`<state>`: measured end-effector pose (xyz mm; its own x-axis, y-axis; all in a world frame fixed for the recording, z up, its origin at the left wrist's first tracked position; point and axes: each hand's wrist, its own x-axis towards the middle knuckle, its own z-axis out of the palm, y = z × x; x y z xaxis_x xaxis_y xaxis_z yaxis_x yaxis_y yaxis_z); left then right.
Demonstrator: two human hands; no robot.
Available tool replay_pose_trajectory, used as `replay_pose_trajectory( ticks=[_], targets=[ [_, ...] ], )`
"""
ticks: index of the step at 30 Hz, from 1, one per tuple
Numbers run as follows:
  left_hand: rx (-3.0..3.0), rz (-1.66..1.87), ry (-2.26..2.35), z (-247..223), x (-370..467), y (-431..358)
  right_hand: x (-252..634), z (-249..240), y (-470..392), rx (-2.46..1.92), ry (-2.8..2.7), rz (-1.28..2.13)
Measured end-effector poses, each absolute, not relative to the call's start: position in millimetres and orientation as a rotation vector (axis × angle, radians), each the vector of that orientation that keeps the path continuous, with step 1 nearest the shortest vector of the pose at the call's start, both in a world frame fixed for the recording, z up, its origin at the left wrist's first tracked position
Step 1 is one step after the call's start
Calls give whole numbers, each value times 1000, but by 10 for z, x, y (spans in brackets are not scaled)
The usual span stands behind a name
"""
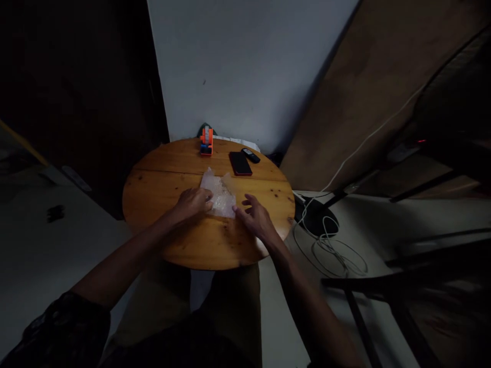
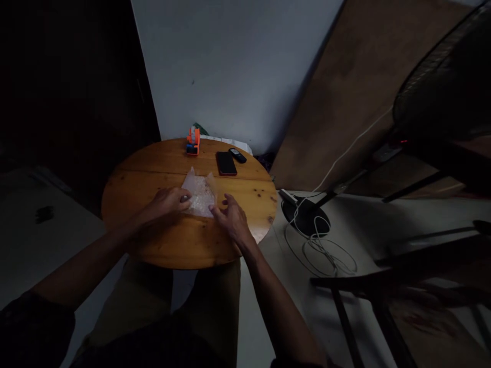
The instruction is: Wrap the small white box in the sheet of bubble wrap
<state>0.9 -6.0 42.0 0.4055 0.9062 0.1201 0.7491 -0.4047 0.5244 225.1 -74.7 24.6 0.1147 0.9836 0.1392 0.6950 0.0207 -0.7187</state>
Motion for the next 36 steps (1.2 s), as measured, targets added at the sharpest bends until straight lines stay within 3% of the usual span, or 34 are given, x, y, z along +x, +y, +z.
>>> replay_pose_trajectory(
  ticks=[3, 9, 16, 26, 36],
  targets=[
    [2387, 659, 1273, 328, -60, 0, 2146, 211, -658, -1805, -1607, 702],
    [2228, 752, 1305, 158, -42, -48, 2101, 254, -563, -2058, -1545, 492],
    [2168, 796, 1400, 161, 63, -237, 2039, 338, -548, -2148, -1657, 590],
    [2420, 851, 1213, 146, -29, -129, 2086, 50, -358, -1628, -1351, 944],
    [2456, 1060, 1002, 21, -10, -125, 1933, 109, -353, -1457, -1219, 986]
  ],
)
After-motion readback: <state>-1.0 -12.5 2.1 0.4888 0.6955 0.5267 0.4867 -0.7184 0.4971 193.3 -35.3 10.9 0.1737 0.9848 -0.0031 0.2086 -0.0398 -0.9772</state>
